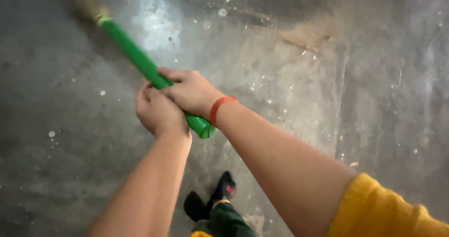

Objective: The person sweeps the concrete floor using a broom, moving the broom head back and forth to gather dust and debris.

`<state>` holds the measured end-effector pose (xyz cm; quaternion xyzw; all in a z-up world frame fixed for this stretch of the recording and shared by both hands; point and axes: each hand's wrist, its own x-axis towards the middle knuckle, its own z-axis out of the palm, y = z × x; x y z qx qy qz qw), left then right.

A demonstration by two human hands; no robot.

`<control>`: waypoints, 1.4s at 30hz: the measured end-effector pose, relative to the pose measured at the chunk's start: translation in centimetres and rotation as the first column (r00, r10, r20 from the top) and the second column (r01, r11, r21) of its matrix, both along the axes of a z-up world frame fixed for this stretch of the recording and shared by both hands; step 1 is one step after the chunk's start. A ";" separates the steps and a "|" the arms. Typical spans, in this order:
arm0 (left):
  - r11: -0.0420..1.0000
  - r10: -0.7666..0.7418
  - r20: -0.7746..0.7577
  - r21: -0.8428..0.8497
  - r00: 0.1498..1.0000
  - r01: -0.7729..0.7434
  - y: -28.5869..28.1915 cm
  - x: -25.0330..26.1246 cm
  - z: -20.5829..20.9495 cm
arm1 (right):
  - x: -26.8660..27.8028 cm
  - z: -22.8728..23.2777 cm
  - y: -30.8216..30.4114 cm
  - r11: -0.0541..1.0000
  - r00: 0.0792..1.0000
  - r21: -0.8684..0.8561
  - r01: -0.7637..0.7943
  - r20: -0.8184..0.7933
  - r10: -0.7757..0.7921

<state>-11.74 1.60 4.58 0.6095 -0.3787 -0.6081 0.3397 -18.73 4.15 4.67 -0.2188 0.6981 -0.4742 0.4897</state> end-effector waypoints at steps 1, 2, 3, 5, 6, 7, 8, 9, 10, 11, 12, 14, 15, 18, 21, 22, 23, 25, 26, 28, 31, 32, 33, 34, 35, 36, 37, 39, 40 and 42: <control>0.991 0.095 -0.015 0.099 0.995 -0.093 0.4 0.6 0.0 | 0.5 0.0 -0.1 0.990 0.992 0.079 -0.119 -0.030 0.121; 0.991 0.095 -0.016 0.100 0.995 -0.093 0.6 1.1 -0.2 | 1.0 0.0 0.0 0.990 0.992 0.080 -0.119 -0.031 0.122; 0.980 0.131 -0.025 0.154 0.991 -0.126 0.9 1.7 -0.4 | 1.5 0.0 0.1 0.975 0.982 0.122 -0.183 -0.028 0.188; 0.963 0.170 -0.020 0.214 0.985 -0.162 1.7 3.0 -1.1 | 2.6 -0.3 0.6 0.953 0.967 0.168 -0.250 -0.009 0.256; 0.967 0.152 -0.011 0.207 0.988 -0.147 2.2 3.3 -1.8 | 3.0 -0.6 1.1 0.950 0.965 0.199 -0.241 -0.057 0.257; 0.971 0.135 -0.002 0.200 0.991 -0.132 2.7 3.3 -2.5 | 3.2 -0.8 1.6 0.946 0.960 0.229 -0.230 -0.104 0.259; 0.969 0.129 0.000 0.214 0.992 -0.126 3.4 3.7 -3.3 | 3.5 -1.0 2.6 0.944 0.962 0.242 -0.225 -0.100 0.255; 0.968 0.031 -0.026 0.252 0.999 -0.024 4.1 4.0 -4.1 | 3.6 -1.1 3.9 0.946 0.993 0.304 -0.117 0.043 0.109; 0.958 -0.066 -0.069 0.276 0.995 0.082 4.3 3.5 -4.9 | 3.0 -1.1 4.7 0.929 0.986 0.369 -0.011 0.159 -0.052; 0.956 -0.072 -0.082 0.279 0.994 0.092 4.8 3.0 -5.6 | 2.8 -1.1 6.0 0.928 0.975 0.366 0.066 0.173 -0.137; 0.958 -0.211 -0.030 0.193 0.977 0.213 5.5 2.6 -6.2 | 2.8 -1.1 7.4 0.923 0.958 0.357 0.140 0.187 -0.218; 0.934 -0.344 0.035 0.114 0.938 0.338 6.6 2.3 -7.1 | 2.8 -1.0 9.7 0.894 0.883 0.357 0.271 0.279 -0.378; 0.880 -0.469 0.055 0.118 0.881 0.461 6.9 2.0 -7.3 | 3.1 -0.9 10.4 0.844 0.769 0.371 0.386 0.375 -0.517; 0.720 -0.693 0.047 0.091 0.719 0.688 5.7 0.5 -7.8 | 3.8 -0.6 10.5 0.664 0.611 0.441 0.604 0.280 -0.741; 0.535 -0.842 -0.009 0.107 0.539 0.838 3.8 -1.4 -7.6 | 3.6 0.0 8.9 0.628 0.652 0.244 0.739 -0.026 -0.757; 0.506 -0.848 0.176 -0.011 0.499 0.863 2.7 -1.8 -7.1 | 3.4 0.5 8.2 0.604 0.631 0.262 0.753 -0.029 -0.775; 0.448 -0.813 0.357 -0.120 0.460 0.886 2.3 -1.7 -6.4 | 3.4 1.1 7.7 0.578 0.610 0.281 0.766 -0.033 -0.792; 0.577 -0.790 0.206 -0.073 0.578 0.814 2.3 -0.5 -4.4 | 4.5 2.5 7.4 0.607 0.631 0.231 0.760 -0.041 -0.775; 0.688 -0.724 0.056 0.004 0.687 0.725 2.4 0.3 -3.2 | 5.0 3.2 7.3 0.637 0.655 0.188 0.748 -0.050 -0.754; 0.741 -0.672 0.011 0.015 0.741 0.671 2.9 2.0 -1.2 | 5.7 4.2 7.5 0.693 0.710 0.183 0.697 -0.039 -0.703; 0.846 -0.531 -0.077 0.019 0.844 0.533 3.4 4.2 0.6 | 6.5 4.9 7.2 0.814 0.823 0.139 0.565 -0.023 -0.567; 0.896 -0.438 -0.123 0.024 0.891 0.443 3.7 4.9 0.6 | 7.0 4.9 7.2 0.872 0.879 0.111 0.476 -0.023 -0.477; 0.895 -0.439 -0.120 0.027 0.890 0.445 3.6 5.5 0.6 | 7.4 4.9 6.9 0.871 0.878 0.114 0.477 -0.019 -0.478; 0.926 -0.365 -0.231 0.014 0.902 0.378 3.2 6.1 0.5 | 7.6 4.8 6.4 0.909 0.916 0.114 0.401 -0.048 -0.398; 0.951 -0.287 -0.340 0.008 0.896 0.308 3.0 6.5 0.4 | 7.7 4.8 6.1 0.940 0.946 0.116 0.322 -0.077 -0.315; 0.955 -0.277 -0.330 0.011 0.903 0.297 2.6 6.9 0.4 | 7.9 4.8 5.7 0.943 0.950 0.119 0.310 -0.066 -0.304; 0.940 -0.270 -0.250 0.139 0.930 0.311 1.9 7.3 0.6 | 8.2 4.8 5.4 0.947 0.953 0.127 0.295 0.033 -0.301; 0.918 -0.256 -0.153 0.270 0.955 0.289 1.6 9.1 0.9 | 9.7 4.4 5.2 0.956 0.949 0.137 0.259 0.148 -0.279; 0.909 -0.260 -0.160 0.293 0.952 0.297 1.6 9.8 1.0 | 10.2 4.2 5.4 0.964 0.948 0.126 0.234 0.191 -0.255; 0.899 -0.255 -0.160 0.323 0.954 0.295 2.3 11.1 1.1 | 11.1 3.5 5.9 0.972 0.945 0.121 0.201 0.239 -0.225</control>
